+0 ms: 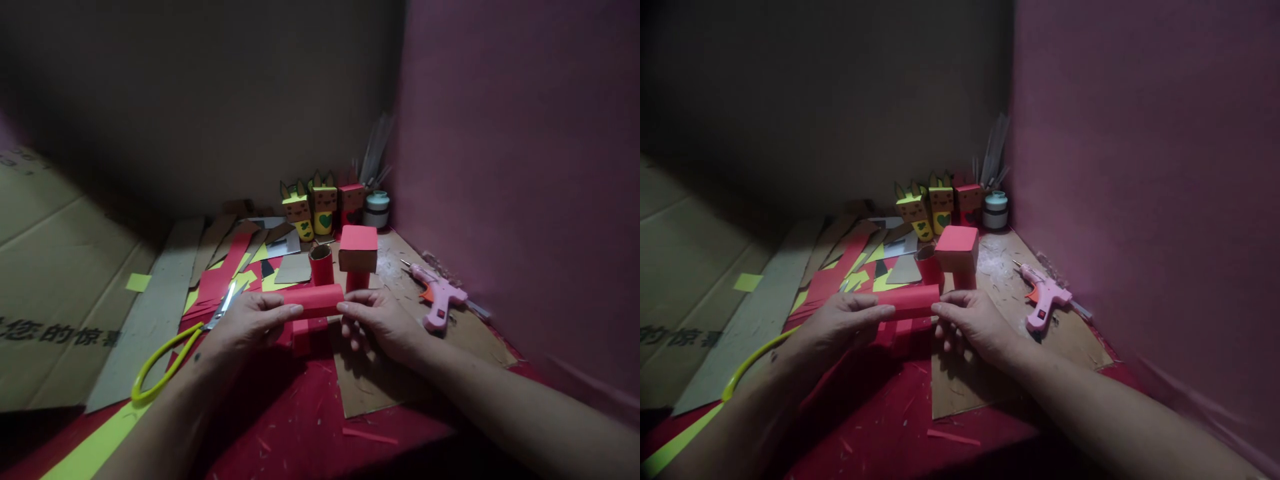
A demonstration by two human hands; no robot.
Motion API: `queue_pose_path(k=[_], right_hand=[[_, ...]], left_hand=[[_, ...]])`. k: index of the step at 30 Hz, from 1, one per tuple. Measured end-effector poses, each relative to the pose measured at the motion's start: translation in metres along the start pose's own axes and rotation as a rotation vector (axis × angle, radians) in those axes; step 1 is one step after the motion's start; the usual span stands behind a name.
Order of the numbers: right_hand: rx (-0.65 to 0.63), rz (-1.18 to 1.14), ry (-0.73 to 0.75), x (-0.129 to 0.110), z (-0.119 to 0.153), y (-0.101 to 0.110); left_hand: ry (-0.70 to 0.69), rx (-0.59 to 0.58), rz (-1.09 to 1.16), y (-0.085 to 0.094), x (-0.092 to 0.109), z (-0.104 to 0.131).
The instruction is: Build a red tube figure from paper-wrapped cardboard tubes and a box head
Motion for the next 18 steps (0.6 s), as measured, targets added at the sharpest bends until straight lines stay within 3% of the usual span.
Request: queue_pose_path(k=[4, 10, 15, 18], right_hand=[[-0.081, 0.011, -0.12, 0.004, 0.002, -0.003], [-0.068, 0.079, -0.135, 0.009, 0.001, -0.002], [-0.03, 0.049, -0.084, 0.009, 0.001, 0.0], [-0.015, 0.047, -0.055, 0.007, 0.0, 0.001]], left_hand=[[-0.031, -0.001, 0.033, -0.007, 0.003, 0.004], [-0.251, 0.021, -0.115, -0.016, 0.027, 0.019], [-0.189, -0.024, -0.091, -0.014, 0.025, 0.018], [-0.171, 0.119, -0.023, -0.003, 0.02, 0.013]])
Point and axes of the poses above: each hand's wrist, its own z-axis away from the middle knuckle, its own y-axis out of the back of the hand, x = y × z, the point moved 5 cm from there along -z, towards the middle knuckle, and after that the axes turned 8 degrees about -z, right-handed, at the moved point
